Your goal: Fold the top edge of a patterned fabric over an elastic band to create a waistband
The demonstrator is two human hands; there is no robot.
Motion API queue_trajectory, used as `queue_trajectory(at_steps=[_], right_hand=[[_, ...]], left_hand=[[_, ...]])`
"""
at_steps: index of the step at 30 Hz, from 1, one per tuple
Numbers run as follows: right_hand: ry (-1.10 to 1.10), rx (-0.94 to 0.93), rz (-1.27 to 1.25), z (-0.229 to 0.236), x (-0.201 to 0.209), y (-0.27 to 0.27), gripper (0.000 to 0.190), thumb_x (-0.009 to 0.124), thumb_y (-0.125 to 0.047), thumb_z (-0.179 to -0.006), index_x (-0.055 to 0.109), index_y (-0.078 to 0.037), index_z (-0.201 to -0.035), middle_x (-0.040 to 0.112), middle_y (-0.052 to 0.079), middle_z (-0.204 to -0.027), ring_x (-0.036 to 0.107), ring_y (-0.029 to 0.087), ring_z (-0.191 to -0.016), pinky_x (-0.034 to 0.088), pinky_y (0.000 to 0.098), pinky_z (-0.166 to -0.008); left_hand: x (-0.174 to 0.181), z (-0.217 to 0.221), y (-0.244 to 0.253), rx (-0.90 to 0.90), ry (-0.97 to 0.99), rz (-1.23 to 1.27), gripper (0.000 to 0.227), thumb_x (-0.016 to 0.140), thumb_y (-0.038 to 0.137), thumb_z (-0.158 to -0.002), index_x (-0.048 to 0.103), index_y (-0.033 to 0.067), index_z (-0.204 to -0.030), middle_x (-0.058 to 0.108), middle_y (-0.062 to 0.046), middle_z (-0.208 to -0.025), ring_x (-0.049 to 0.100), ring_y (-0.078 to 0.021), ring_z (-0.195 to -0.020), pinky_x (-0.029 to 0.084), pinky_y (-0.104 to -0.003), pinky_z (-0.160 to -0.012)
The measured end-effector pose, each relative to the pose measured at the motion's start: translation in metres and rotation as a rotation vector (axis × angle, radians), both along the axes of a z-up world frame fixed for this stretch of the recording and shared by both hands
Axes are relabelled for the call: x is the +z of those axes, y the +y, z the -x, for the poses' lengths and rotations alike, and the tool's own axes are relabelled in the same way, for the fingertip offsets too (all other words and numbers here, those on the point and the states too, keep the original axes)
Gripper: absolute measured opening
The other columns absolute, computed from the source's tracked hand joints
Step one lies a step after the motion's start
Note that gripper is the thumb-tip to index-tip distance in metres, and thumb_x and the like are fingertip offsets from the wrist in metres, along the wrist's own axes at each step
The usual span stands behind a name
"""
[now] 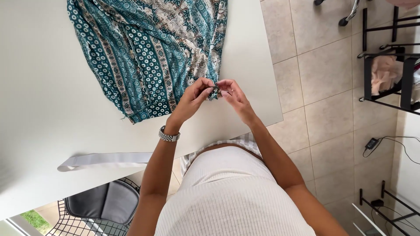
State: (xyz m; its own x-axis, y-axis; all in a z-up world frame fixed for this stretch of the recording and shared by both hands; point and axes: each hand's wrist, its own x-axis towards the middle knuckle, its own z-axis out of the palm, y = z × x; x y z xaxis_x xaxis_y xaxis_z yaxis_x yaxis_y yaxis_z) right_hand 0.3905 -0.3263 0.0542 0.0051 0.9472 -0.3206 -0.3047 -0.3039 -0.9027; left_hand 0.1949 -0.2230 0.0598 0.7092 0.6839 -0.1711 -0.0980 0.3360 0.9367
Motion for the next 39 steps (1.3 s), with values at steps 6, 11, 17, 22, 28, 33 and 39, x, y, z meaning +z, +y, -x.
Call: queue_trajectory(at_steps=[6, 11, 17, 22, 28, 33, 39], right_hand=[[-0.108, -0.025, -0.054, -0.012, -0.031, -0.006, 0.030, 0.080, -0.006, -0.101, 0.058, -0.004, -0.121, 0.052, 0.004, -0.111, 0.054, 0.014, -0.108, 0.049, 0.0284, -0.102], [-0.267, -0.090, -0.127, -0.015, -0.020, 0.004, 0.027, 0.083, -0.004, -0.099, 0.057, -0.004, -0.105, 0.056, 0.008, -0.105, 0.060, 0.018, -0.102, 0.054, 0.0309, -0.095], [-0.733, -0.269, -0.301, -0.008, -0.013, -0.003, 0.036, 0.080, 0.003, -0.097, 0.047, -0.010, -0.091, 0.053, 0.006, -0.088, 0.061, 0.022, -0.080, 0.055, 0.0340, -0.078], [-1.000, -0.380, -0.558, 0.000, -0.035, -0.015, 0.049, 0.072, 0.016, -0.094, 0.039, -0.015, -0.075, 0.047, 0.001, -0.073, 0.059, 0.023, -0.070, 0.052, 0.0325, -0.071], [-0.901, -0.450, -0.591, -0.004, -0.063, -0.037, 0.046, 0.070, 0.016, -0.095, 0.044, -0.015, -0.074, 0.046, 0.001, -0.071, 0.055, 0.022, -0.063, 0.047, 0.0330, -0.062], [-0.951, -0.475, -0.433, 0.001, -0.033, -0.034, 0.034, 0.073, 0.019, -0.089, 0.057, -0.010, -0.087, 0.054, 0.005, -0.086, 0.058, 0.021, -0.076, 0.051, 0.0347, -0.066], [-0.836, -0.470, -0.273, -0.001, -0.030, -0.045, 0.043, 0.075, 0.017, -0.086, 0.045, -0.013, -0.081, 0.053, 0.009, -0.102, 0.059, 0.025, -0.091, 0.050, 0.0397, -0.083]], left_hand=[[-0.003, -0.002, 0.000, 0.009, -0.050, 0.045, 0.014, 0.052, 0.009, -0.118, 0.064, 0.0044, -0.125, 0.054, 0.005, -0.095, 0.048, -0.0064, -0.091, 0.045, -0.027, -0.088], [0.009, -0.005, 0.010, 0.008, 0.057, -0.082, 0.011, 0.058, 0.008, -0.116, 0.068, 0.0043, -0.119, 0.060, 0.000, -0.092, 0.052, -0.0092, -0.089, 0.048, -0.033, -0.090], [0.011, -0.003, 0.009, 0.005, 0.235, -0.470, 0.025, 0.082, -0.008, -0.089, 0.069, 0.0041, -0.107, 0.061, -0.010, -0.084, 0.069, -0.0331, -0.082, 0.051, -0.055, -0.103], [-0.044, -0.006, -0.019, 0.139, 0.338, -0.709, 0.033, 0.077, -0.015, -0.084, 0.064, 0.0146, -0.092, 0.058, -0.002, -0.076, 0.064, -0.0280, -0.068, 0.057, -0.041, -0.076], [-0.036, -0.006, -0.026, 0.256, 0.278, -0.945, 0.035, 0.063, -0.011, -0.092, 0.051, 0.0191, -0.078, 0.049, 0.000, -0.073, 0.055, -0.0272, -0.064, 0.049, -0.035, -0.060], [-0.029, -0.016, -0.035, 0.230, 0.235, -1.164, 0.022, 0.073, 0.001, -0.096, 0.061, 0.0163, -0.086, 0.064, -0.003, -0.097, 0.064, -0.0260, -0.083, 0.052, -0.039, -0.073], [-0.010, -0.020, -0.033, 0.148, 0.058, -0.897, 0.035, 0.076, -0.015, -0.082, 0.054, 0.0124, -0.082, 0.078, -0.008, -0.113, 0.073, -0.0361, -0.110, 0.055, -0.047, -0.095]])
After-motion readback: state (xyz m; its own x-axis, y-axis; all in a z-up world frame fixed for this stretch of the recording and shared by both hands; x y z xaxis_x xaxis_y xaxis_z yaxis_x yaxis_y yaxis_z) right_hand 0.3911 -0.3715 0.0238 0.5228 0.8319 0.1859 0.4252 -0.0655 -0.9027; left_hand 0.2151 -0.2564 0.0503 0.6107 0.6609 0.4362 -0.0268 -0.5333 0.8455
